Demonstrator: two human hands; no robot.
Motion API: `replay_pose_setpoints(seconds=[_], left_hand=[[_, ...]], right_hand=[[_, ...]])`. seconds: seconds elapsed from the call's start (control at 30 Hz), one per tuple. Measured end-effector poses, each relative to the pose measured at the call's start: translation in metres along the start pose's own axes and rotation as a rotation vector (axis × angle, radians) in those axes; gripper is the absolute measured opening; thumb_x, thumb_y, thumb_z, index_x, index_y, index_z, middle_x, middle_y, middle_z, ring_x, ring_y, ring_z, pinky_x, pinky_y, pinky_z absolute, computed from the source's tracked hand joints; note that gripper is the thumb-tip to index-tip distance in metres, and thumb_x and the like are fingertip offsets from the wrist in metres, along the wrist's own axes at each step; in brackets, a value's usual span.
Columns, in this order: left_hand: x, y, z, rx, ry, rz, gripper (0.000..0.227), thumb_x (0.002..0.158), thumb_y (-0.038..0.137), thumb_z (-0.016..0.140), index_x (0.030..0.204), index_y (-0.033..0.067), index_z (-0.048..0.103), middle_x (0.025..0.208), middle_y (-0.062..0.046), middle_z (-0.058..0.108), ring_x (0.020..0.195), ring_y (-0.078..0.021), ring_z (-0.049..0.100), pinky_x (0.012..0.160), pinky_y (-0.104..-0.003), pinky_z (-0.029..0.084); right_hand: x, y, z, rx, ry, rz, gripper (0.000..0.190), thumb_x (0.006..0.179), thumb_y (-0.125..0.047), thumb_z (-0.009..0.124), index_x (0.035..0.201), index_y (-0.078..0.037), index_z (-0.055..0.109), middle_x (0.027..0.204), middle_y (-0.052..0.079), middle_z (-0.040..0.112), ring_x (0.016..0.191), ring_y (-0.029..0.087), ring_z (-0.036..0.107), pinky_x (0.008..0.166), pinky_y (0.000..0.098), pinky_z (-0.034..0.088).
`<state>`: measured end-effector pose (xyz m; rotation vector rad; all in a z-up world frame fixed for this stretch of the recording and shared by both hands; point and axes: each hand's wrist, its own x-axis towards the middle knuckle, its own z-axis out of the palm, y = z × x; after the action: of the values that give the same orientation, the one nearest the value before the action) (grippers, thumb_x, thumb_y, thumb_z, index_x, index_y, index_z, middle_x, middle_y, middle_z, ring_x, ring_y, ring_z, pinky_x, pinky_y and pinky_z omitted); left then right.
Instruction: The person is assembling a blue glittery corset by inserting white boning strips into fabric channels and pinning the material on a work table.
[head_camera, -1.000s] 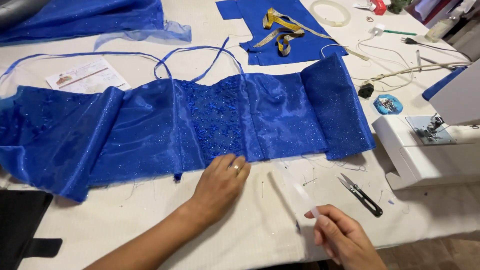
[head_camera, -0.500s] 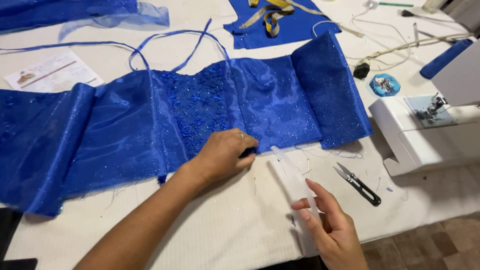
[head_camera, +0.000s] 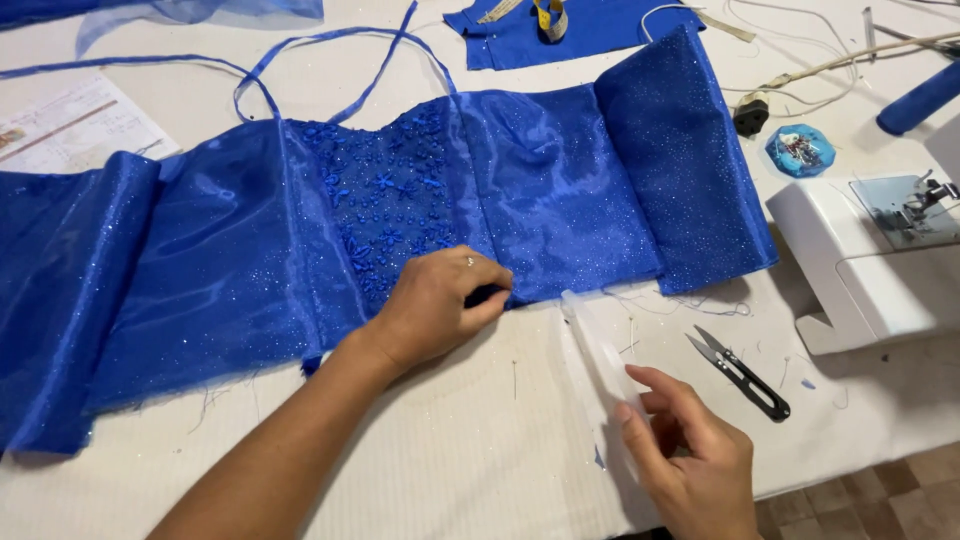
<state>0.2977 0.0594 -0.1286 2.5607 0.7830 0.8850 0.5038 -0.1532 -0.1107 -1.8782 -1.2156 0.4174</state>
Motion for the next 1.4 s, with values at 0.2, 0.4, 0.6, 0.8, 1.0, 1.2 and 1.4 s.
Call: replay_pose_setpoints(seconds=[0.2, 0.4, 0.6, 0.8, 1.0, 1.2, 1.4], left_hand=[[0.003, 0.003, -0.016, -0.172, -0.073, -0.042, 0.014, 0.089, 0.026, 0.07, 0.097, 0.0157, 0.074, 0.095, 0.0, 0.076, 0.096, -0.0177, 0.067, 0.08, -0.034, 0.053], [0.0, 0.004, -0.007, 0.024, -0.112, 0.032, 0.016, 0.079, 0.022, 0.066, 0.094, 0.0144, 0.068, 0.094, -0.003, 0.072, 0.093, -0.0253, 0.066, 0.071, -0.042, 0.051], [0.001, 0.0, -0.011, -0.104, -0.034, 0.025, 0.005, 0.086, 0.017, 0.068, 0.089, 0.0152, 0.072, 0.1, 0.002, 0.077, 0.097, -0.0179, 0.069, 0.074, -0.036, 0.053], [0.001, -0.002, -0.005, -0.18, 0.003, -0.069, 0.008, 0.086, 0.016, 0.068, 0.093, 0.015, 0.071, 0.093, 0.002, 0.075, 0.089, -0.0162, 0.068, 0.078, -0.033, 0.053], [0.002, -0.003, 0.0, -0.123, 0.089, -0.043, 0.004, 0.084, 0.015, 0.068, 0.087, 0.0159, 0.066, 0.08, 0.004, 0.071, 0.074, -0.0168, 0.062, 0.066, -0.034, 0.048], [0.005, -0.002, -0.005, -0.317, 0.067, -0.224, 0.005, 0.083, 0.017, 0.067, 0.085, 0.0162, 0.072, 0.081, 0.004, 0.074, 0.072, -0.0117, 0.068, 0.072, -0.029, 0.052], [0.008, 0.0, -0.009, -0.431, 0.067, -0.279, 0.005, 0.081, 0.013, 0.067, 0.081, 0.0148, 0.072, 0.08, 0.006, 0.075, 0.073, -0.0055, 0.066, 0.069, -0.023, 0.05]], right_hand=[[-0.002, -0.002, 0.001, -0.02, 0.057, -0.137, 0.031, 0.084, -0.02, 0.071, 0.113, -0.011, 0.074, 0.065, 0.0, 0.072, 0.051, 0.006, 0.059, 0.052, 0.0205, 0.049], [0.001, 0.004, 0.006, -0.051, 0.031, -0.216, 0.04, 0.074, -0.016, 0.082, 0.112, -0.01, 0.073, 0.056, -0.002, 0.048, 0.047, 0.007, 0.036, 0.046, 0.0208, 0.037], [0.001, 0.008, 0.007, -0.122, 0.079, -0.182, 0.054, 0.076, -0.024, 0.079, 0.129, -0.016, 0.069, 0.076, -0.002, 0.061, 0.049, 0.009, 0.034, 0.049, 0.0207, 0.037], [-0.005, -0.001, 0.012, -0.051, 0.054, -0.281, 0.042, 0.085, -0.016, 0.071, 0.126, -0.01, 0.069, 0.067, -0.002, 0.048, 0.053, 0.008, 0.032, 0.051, 0.0214, 0.034], [-0.006, 0.003, 0.019, -0.055, -0.035, -0.314, 0.045, 0.083, -0.018, 0.072, 0.127, -0.012, 0.068, 0.062, -0.005, 0.049, 0.049, 0.006, 0.035, 0.049, 0.0195, 0.039], [-0.003, 0.0, 0.024, -0.058, -0.059, -0.332, 0.046, 0.085, -0.019, 0.071, 0.13, -0.012, 0.066, 0.063, -0.005, 0.05, 0.049, 0.006, 0.035, 0.049, 0.0204, 0.039], [0.004, -0.013, 0.024, -0.047, -0.009, -0.33, 0.042, 0.087, -0.017, 0.068, 0.128, -0.009, 0.067, 0.063, -0.004, 0.056, 0.048, 0.004, 0.039, 0.047, 0.0186, 0.042]])
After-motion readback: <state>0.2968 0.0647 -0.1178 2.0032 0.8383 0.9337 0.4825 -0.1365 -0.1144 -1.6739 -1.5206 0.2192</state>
